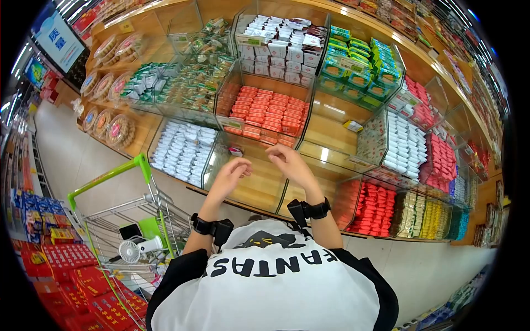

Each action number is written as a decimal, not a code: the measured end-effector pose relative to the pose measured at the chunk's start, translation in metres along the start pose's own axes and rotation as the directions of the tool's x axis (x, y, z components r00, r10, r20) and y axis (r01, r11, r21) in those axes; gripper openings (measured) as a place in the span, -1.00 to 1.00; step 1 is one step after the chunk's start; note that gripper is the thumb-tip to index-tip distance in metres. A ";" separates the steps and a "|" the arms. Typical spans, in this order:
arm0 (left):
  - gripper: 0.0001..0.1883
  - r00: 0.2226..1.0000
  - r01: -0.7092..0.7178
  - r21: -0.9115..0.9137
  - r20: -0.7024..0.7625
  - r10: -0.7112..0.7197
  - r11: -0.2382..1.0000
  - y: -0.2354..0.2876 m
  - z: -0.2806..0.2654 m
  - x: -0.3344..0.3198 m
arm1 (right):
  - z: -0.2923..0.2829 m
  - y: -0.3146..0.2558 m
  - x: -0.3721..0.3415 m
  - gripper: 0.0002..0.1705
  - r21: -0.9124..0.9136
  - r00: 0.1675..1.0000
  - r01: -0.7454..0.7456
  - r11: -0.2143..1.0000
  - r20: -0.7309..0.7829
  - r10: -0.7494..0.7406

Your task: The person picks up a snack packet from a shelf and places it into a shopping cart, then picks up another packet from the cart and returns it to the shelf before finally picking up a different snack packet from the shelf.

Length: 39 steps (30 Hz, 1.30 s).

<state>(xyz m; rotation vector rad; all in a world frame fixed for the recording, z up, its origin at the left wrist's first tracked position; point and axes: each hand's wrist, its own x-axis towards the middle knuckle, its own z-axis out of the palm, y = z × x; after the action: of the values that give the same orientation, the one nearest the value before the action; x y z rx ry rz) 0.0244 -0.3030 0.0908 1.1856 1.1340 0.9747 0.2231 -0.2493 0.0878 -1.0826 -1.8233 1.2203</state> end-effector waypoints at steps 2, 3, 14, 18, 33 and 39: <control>-0.80 0.999 -0.021 0.006 0.026 0.021 1.000 0.001 -0.006 0.011 | -0.003 -0.001 0.004 -0.76 0.063 0.998 -0.007 0.998 -0.055 0.010; -0.80 0.998 -0.048 0.016 0.038 0.048 0.999 0.001 -0.008 0.016 | -0.004 -0.001 0.006 -0.76 0.061 0.997 -0.010 0.998 -0.070 0.014; -0.84 0.984 -0.117 0.089 0.145 0.103 0.989 0.016 -0.018 0.091 | -0.025 0.008 0.023 -0.74 0.027 0.932 -0.055 0.998 -0.356 0.061; -0.83 0.964 -0.192 0.172 0.219 0.152 0.966 0.009 -0.020 0.129 | -0.029 0.018 0.031 -0.72 0.132 0.924 -0.085 0.988 -0.361 0.127; -0.57 0.862 0.239 0.492 0.289 -0.416 0.837 -0.019 -0.008 0.230 | -0.030 0.035 0.050 -0.70 0.119 0.912 -0.143 0.983 -0.369 0.178; -0.50 0.809 0.321 0.551 0.264 -0.526 0.770 -0.024 -0.004 0.233 | -0.029 0.042 0.054 -0.68 0.174 0.896 -0.156 0.972 -0.389 0.214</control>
<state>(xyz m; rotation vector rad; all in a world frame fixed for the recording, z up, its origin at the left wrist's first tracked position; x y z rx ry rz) 0.0627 -0.0793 0.0347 1.3509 1.2657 0.0565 0.2360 -0.1809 0.0628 -1.3399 -1.3246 1.1085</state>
